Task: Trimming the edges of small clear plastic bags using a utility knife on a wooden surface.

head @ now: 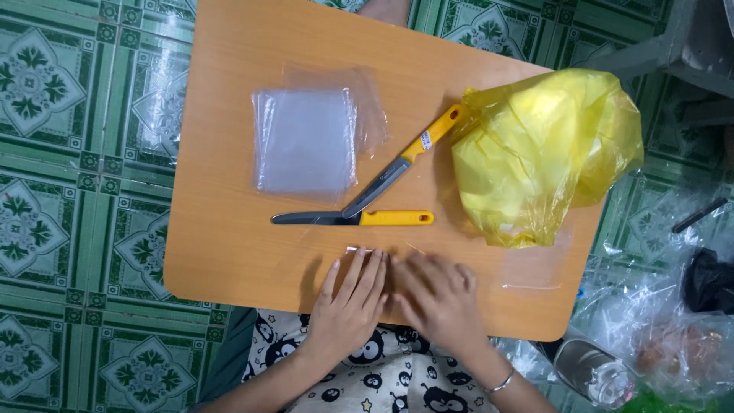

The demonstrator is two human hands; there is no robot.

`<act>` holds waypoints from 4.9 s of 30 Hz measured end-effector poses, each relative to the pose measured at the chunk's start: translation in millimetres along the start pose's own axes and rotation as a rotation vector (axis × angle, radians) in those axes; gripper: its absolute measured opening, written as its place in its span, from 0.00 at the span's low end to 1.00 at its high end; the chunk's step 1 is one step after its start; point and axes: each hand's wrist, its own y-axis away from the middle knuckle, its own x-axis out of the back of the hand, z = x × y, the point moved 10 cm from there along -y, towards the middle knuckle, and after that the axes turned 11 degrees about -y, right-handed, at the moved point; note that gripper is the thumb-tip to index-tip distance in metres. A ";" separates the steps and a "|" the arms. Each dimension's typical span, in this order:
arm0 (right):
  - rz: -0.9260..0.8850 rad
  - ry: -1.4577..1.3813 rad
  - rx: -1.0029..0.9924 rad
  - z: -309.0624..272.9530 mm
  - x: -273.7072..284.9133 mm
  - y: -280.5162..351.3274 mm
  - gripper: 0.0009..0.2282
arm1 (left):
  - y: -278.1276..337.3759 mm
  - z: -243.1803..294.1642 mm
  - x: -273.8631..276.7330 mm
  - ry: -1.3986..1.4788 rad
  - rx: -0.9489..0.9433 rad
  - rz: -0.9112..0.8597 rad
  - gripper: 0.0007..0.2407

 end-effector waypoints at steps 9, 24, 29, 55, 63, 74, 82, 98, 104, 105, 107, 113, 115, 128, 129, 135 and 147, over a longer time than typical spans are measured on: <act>-0.062 0.202 0.029 -6.7 -17.6 14.4 0.29 | 4.5 -1.0 -9.9 0.000 -0.008 0.004 0.27; 0.076 -0.155 0.003 0.4 23.8 -31.5 0.18 | -0.5 -10.9 1.6 0.061 0.013 0.018 0.25; 0.062 -0.189 0.135 -27.0 20.2 -97.4 0.15 | 0.3 -15.8 5.2 0.093 0.036 0.010 0.27; -0.007 -0.238 -0.399 47.9 51.3 46.1 0.14 | 3.2 -8.0 -2.1 0.068 0.020 0.079 0.25; 0.005 -0.196 -0.417 53.5 50.5 48.3 0.16 | 3.0 -6.4 -1.5 0.092 -0.004 0.059 0.24; -0.027 -0.187 -0.418 54.2 51.2 50.5 0.16 | 4.4 -4.4 -5.8 0.076 -0.026 0.027 0.25; 0.030 -0.152 -0.408 58.9 56.9 60.6 0.16 | 4.2 -3.4 -5.7 0.074 -0.034 0.018 0.26; 0.164 -0.123 -0.440 82.9 92.7 97.4 0.15 | 5.4 -3.3 -10.5 0.021 -0.019 0.023 0.27; -0.120 -0.236 -0.553 77.0 54.7 105.8 0.15 | 4.5 -2.1 -10.4 0.036 -0.019 0.018 0.27; -0.066 -0.247 -0.516 70.6 55.9 99.0 0.14 | 3.4 -3.7 -6.5 0.036 -0.013 0.032 0.26; -0.018 -0.257 -0.472 63.0 55.6 86.9 0.13 | 2.4 -5.0 -2.2 0.035 0.001 0.046 0.24; -0.016 -0.217 -0.459 54.4 41.9 62.4 0.15 | 5.5 -2.4 -9.9 0.047 -0.024 0.025 0.25; 0.015 -0.200 -0.409 46.2 44.8 50.3 0.14 | 8.6 -0.6 -16.6 0.031 -0.030 0.028 0.26; -0.009 -0.209 -0.273 25.2 32.2 16.9 0.15 | 6.3 -2.3 -10.4 0.049 -0.022 0.041 0.26; 0.006 -0.210 -0.269 23.2 34.5 14.9 0.15 | 5.6 -3.2 -8.6 0.060 -0.016 0.046 0.26; -0.008 -0.177 -0.304 35.3 33.4 26.2 0.15 | 5.7 -3.2 -10.2 0.079 -0.017 0.027 0.25; -0.043 -0.145 -0.328 52.9 48.7 36.7 0.17 | 2.6 -4.4 -4.8 0.078 -0.019 0.007 0.25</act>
